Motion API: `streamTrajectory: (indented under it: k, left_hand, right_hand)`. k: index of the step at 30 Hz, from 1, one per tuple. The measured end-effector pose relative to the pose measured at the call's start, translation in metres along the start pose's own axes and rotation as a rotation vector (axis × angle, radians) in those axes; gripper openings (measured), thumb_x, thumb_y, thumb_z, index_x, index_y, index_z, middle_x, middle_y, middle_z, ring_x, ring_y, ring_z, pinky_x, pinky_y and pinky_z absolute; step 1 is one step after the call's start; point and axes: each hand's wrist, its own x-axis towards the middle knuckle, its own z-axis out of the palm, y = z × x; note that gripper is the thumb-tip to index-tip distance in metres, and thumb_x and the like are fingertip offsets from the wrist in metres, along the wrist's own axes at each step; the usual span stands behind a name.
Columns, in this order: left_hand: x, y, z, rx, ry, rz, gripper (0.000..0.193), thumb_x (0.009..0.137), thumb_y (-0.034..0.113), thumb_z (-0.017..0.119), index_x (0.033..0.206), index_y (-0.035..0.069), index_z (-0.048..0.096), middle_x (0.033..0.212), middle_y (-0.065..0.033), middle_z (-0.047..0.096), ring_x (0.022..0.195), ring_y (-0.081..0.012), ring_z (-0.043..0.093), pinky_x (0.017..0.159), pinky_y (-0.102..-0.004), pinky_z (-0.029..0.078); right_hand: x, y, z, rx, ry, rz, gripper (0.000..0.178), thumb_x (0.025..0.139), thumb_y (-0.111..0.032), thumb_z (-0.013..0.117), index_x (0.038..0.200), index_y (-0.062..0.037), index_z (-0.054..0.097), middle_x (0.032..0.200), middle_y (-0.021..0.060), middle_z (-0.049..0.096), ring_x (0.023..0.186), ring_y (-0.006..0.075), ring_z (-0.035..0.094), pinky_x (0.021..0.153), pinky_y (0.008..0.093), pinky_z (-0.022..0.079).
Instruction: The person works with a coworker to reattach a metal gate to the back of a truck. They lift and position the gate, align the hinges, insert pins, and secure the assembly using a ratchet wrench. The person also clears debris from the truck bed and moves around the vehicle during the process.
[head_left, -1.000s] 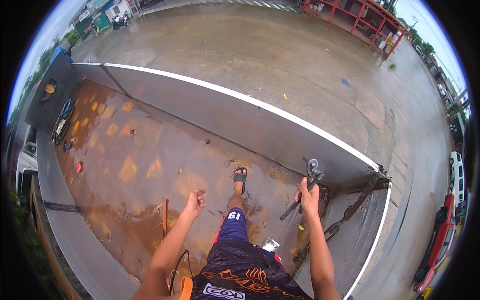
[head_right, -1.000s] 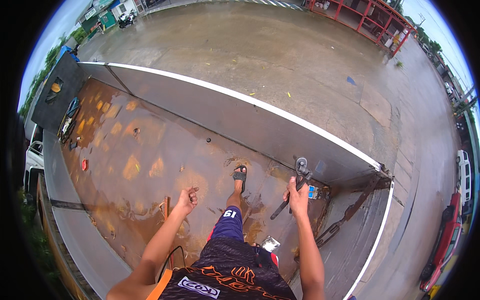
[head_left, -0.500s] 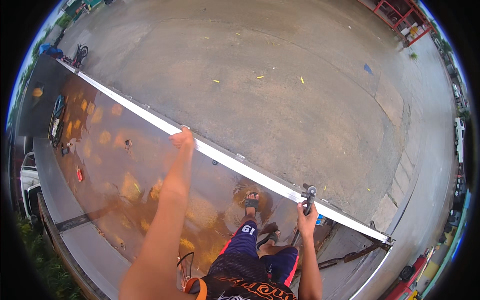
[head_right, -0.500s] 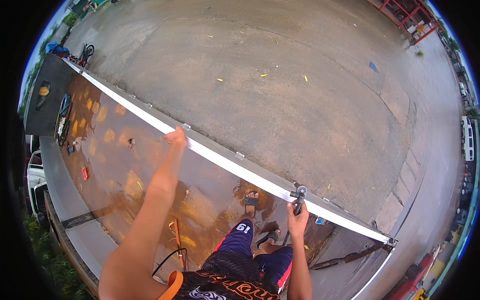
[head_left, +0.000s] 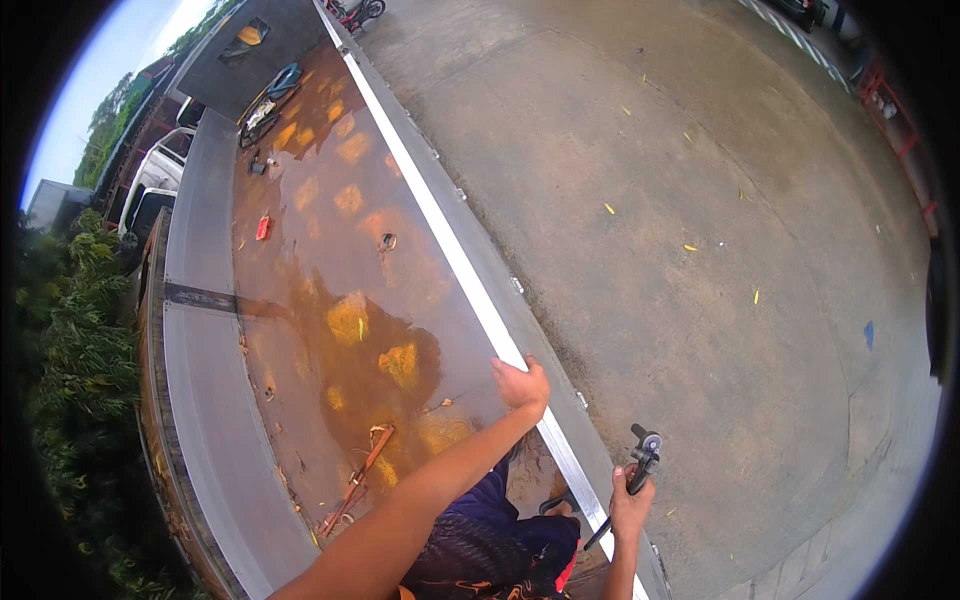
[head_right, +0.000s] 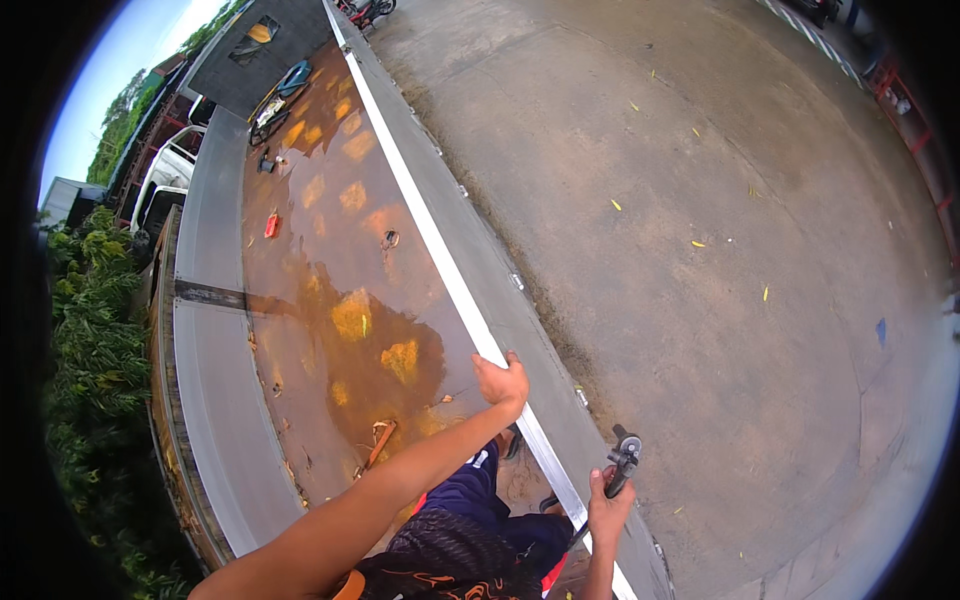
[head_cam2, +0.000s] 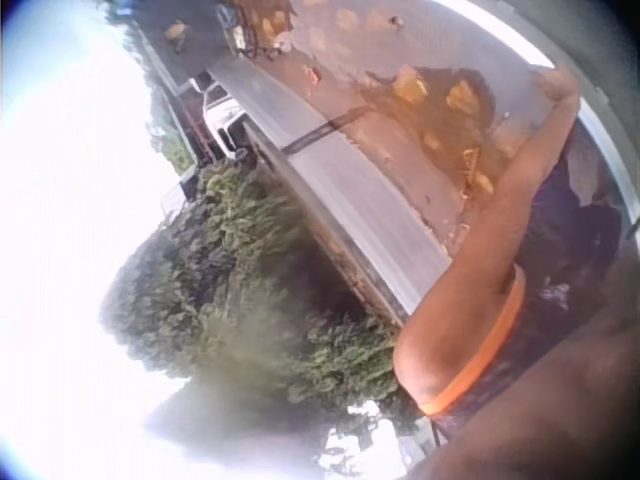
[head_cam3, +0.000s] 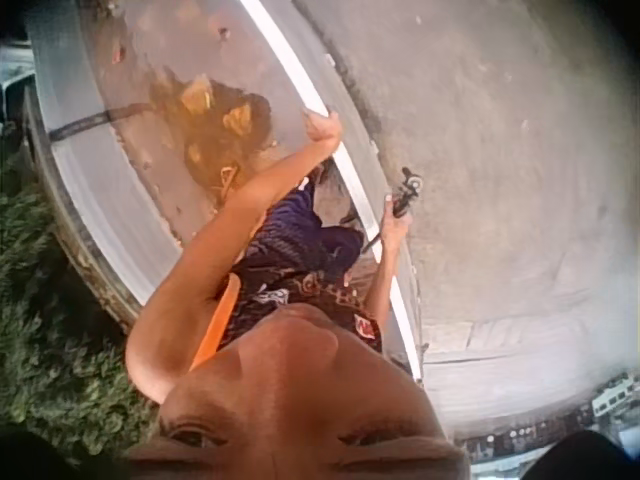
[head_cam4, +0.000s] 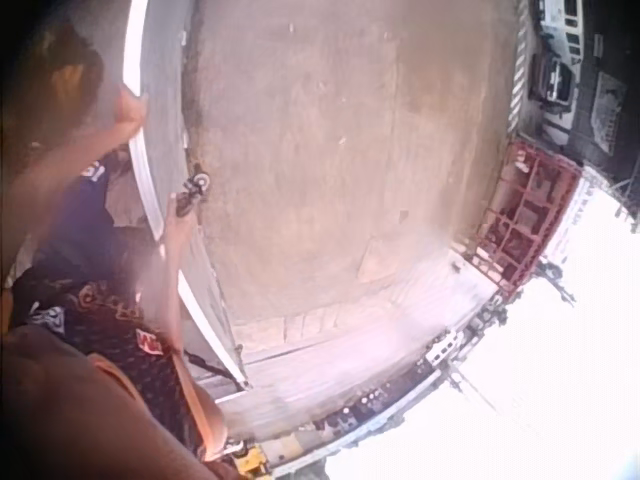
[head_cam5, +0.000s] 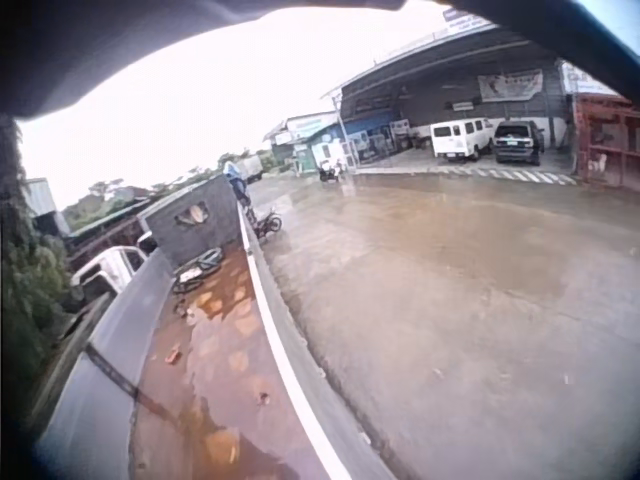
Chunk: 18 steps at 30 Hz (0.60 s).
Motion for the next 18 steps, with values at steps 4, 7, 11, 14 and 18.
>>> streamTrajectory:
  k: [4, 7, 11, 14, 18]
  left_hand:
    - [-0.012, 0.005, -0.008, -0.099, -0.004, 0.04, 0.065, 0.088, 0.032, 0.072, 0.133, -0.004, 0.043, 0.115, -0.0265, 0.056, 0.106, -0.0498, 0.06, 0.092, -0.0572, 0.047]
    - [-0.025, -0.01, 0.005, -0.179, -0.086, 0.065, 0.063, 0.086, 0.03, 0.074, 0.129, -0.005, 0.044, 0.11, -0.0256, 0.053, 0.109, -0.0485, 0.057, 0.092, -0.0557, 0.046]
    - [0.011, -0.037, -0.013, -0.176, -0.505, 0.098, 0.082, 0.078, 0.048, 0.083, 0.128, -0.005, 0.046, 0.115, -0.0256, 0.058, 0.111, -0.0458, 0.06, 0.095, -0.0518, 0.047]
    - [0.115, 0.013, -0.049, -0.392, -0.611, 0.072, 0.093, 0.072, 0.061, 0.086, 0.125, -0.005, 0.047, 0.118, -0.0272, 0.061, 0.113, -0.0416, 0.061, 0.097, -0.05, 0.047]
    - [0.329, 0.117, -0.042, -0.333, -0.425, 0.037, 0.096, 0.072, 0.058, 0.088, 0.132, -0.002, 0.044, 0.113, -0.0228, 0.058, 0.106, -0.0359, 0.058, 0.096, -0.0481, 0.045]
  right_hand:
    - [0.043, -0.073, 0.051, 0.024, -0.075, 0.021, 0.024, 0.094, -0.018, 0.075, 0.088, -0.0044, 0.057, 0.071, -0.0048, 0.049, 0.063, 0.0053, 0.043, 0.057, 0.0267, 0.035]
    - [0.076, -0.118, 0.101, 0.031, -0.06, 0.007, 0.024, 0.096, -0.019, 0.074, 0.088, -0.0043, 0.056, 0.069, -0.005, 0.047, 0.059, 0.0044, 0.041, 0.053, 0.0254, 0.033]
    - [0.093, -0.186, 0.162, -0.089, -0.079, 0.002, 0.023, 0.096, -0.018, 0.073, 0.089, -0.0031, 0.058, 0.068, -0.0053, 0.047, 0.062, 0.0064, 0.042, 0.056, 0.0271, 0.035]
    - [0.098, -0.206, 0.188, -0.195, -0.054, -0.086, 0.024, 0.093, -0.019, 0.076, 0.089, -0.0026, 0.058, 0.065, -0.0042, 0.044, 0.061, 0.0084, 0.039, 0.055, 0.0299, 0.035]
    - [0.104, -0.249, 0.215, -0.34, -0.086, 0.018, 0.031, 0.091, -0.021, 0.078, 0.085, -0.001, 0.055, 0.061, 0.0042, 0.043, 0.058, 0.0135, 0.037, 0.054, 0.0345, 0.035]
